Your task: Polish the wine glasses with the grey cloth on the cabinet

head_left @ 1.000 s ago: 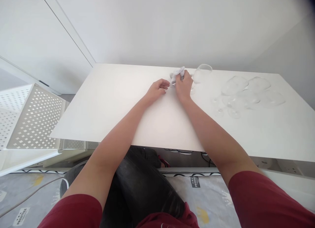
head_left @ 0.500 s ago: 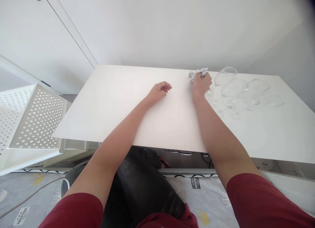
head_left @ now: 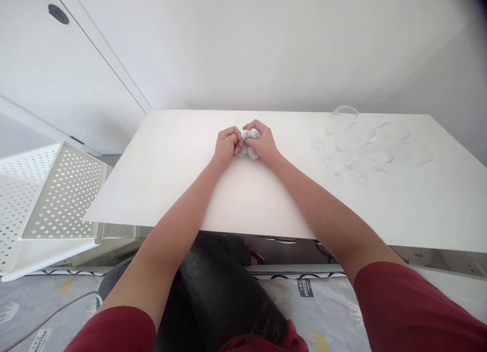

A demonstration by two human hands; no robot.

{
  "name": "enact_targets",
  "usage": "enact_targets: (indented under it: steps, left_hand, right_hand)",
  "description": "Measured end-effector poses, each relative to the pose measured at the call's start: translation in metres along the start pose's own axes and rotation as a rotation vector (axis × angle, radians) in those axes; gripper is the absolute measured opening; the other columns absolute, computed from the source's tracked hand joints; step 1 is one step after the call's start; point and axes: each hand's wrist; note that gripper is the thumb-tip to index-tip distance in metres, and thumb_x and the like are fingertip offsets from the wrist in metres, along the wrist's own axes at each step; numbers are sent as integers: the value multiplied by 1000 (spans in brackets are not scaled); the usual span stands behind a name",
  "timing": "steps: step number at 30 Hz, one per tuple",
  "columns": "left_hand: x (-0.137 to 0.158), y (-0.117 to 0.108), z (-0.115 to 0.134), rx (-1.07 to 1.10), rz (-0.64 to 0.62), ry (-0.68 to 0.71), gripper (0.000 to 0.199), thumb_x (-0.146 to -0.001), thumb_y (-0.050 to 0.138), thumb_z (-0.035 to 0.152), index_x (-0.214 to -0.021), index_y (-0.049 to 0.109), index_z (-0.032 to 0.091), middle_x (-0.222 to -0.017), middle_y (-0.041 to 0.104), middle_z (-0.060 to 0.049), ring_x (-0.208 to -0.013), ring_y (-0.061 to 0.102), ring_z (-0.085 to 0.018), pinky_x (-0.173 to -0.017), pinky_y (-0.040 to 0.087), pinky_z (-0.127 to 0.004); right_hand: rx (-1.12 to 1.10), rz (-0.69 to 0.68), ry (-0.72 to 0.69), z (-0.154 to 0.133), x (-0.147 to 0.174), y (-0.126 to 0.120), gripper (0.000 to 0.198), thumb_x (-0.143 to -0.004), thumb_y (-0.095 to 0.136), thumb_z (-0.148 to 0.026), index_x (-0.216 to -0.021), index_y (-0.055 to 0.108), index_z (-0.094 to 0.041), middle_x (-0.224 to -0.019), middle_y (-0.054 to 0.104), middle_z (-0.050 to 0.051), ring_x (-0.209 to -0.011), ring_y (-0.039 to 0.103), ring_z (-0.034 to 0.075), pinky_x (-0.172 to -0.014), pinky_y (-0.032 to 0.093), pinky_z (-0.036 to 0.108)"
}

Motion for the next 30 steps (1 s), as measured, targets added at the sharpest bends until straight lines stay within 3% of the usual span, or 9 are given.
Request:
enact_targets:
  steps: [3, 6, 11, 13, 15, 19, 24, 27, 30]
  left_hand:
    - [2, 1, 0, -111, -81, -12, 7, -57, 49, 16, -57, 55, 19, -48, 54, 2, -40, 41, -8, -46, 24, -23]
    - [5, 2, 1, -227, -218, -6, 11, -55, 49, 16, -53, 60, 18, -44, 51, 1, -43, 40, -9, -50, 25, -25]
    - [11, 2, 6, -253, -282, 30, 10, -54, 50, 18, -46, 57, 19, -44, 37, 1, -47, 28, -8, -53, 18, -27]
    - [12, 3, 6, -241, -290, 47, 10, -54, 50, 19, -47, 57, 18, -48, 38, 1, -49, 27, -8, -54, 18, -27]
    - [11, 3, 6, -213, -248, 76, 10, -54, 50, 18, -48, 58, 18, -49, 39, 1, -49, 26, -7, -54, 18, -26]
    - [8, 1, 5, -144, -34, 147, 10, -58, 49, 17, -54, 57, 19, -45, 35, 4, -47, 23, -7, -53, 19, -25]
    - [17, 5, 13, -260, 191, 376, 18, -71, 47, 12, -62, 60, 20, -51, 47, 2, -52, 39, -10, -57, 32, -25]
    - [24, 8, 19, -317, 227, 487, 23, -81, 46, 11, -71, 64, 21, -60, 55, 1, -59, 50, -11, -63, 41, -26]
    - [20, 9, 25, -357, 247, 498, 25, -85, 45, 11, -78, 66, 21, -68, 60, 0, -66, 56, -12, -69, 48, -26]
  right_hand:
    - [-214, -14, 132, 3, -5, -9, 29, -57, 59, -27, -84, 65, -19, -77, 60, -3, -66, 51, 14, -57, 40, 23]
    - [-354, -94, 222, 1, -8, -15, 16, -55, 59, -26, -69, 59, -19, -61, 48, -5, -56, 41, 11, -50, 32, 21]
    - [-421, -252, 278, -2, -12, -19, 13, -53, 59, -26, -63, 51, -21, -56, 48, -4, -49, 41, 11, -43, 33, 22]
    - [-432, -292, 289, -3, -13, -20, 14, -54, 59, -26, -64, 50, -21, -55, 50, -3, -48, 42, 12, -42, 35, 22]
    - [-435, -308, 294, -2, -13, -19, 13, -55, 59, -25, -64, 50, -22, -54, 51, -3, -47, 44, 13, -42, 38, 23]
    - [-416, -332, 286, 0, -11, -15, 12, -56, 60, -23, -66, 55, -19, -55, 55, -2, -48, 46, 13, -43, 38, 22]
    - [-402, -489, 257, 0, -10, -16, 10, -57, 60, -20, -66, 61, -16, -58, 57, 0, -54, 47, 13, -48, 37, 21]
    - [-421, -701, 262, -9, -9, -20, 13, -55, 60, -18, -67, 64, -15, -58, 57, 1, -54, 48, 14, -51, 38, 23]
    - [-444, -1192, 266, -27, 2, -13, 10, -59, 64, -17, -66, 67, -13, -62, 59, 4, -56, 49, 15, -53, 38, 25]
Point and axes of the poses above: each hand's wrist, its own x-axis away from the middle knuckle, its own y-axis out of the palm, z = x × y
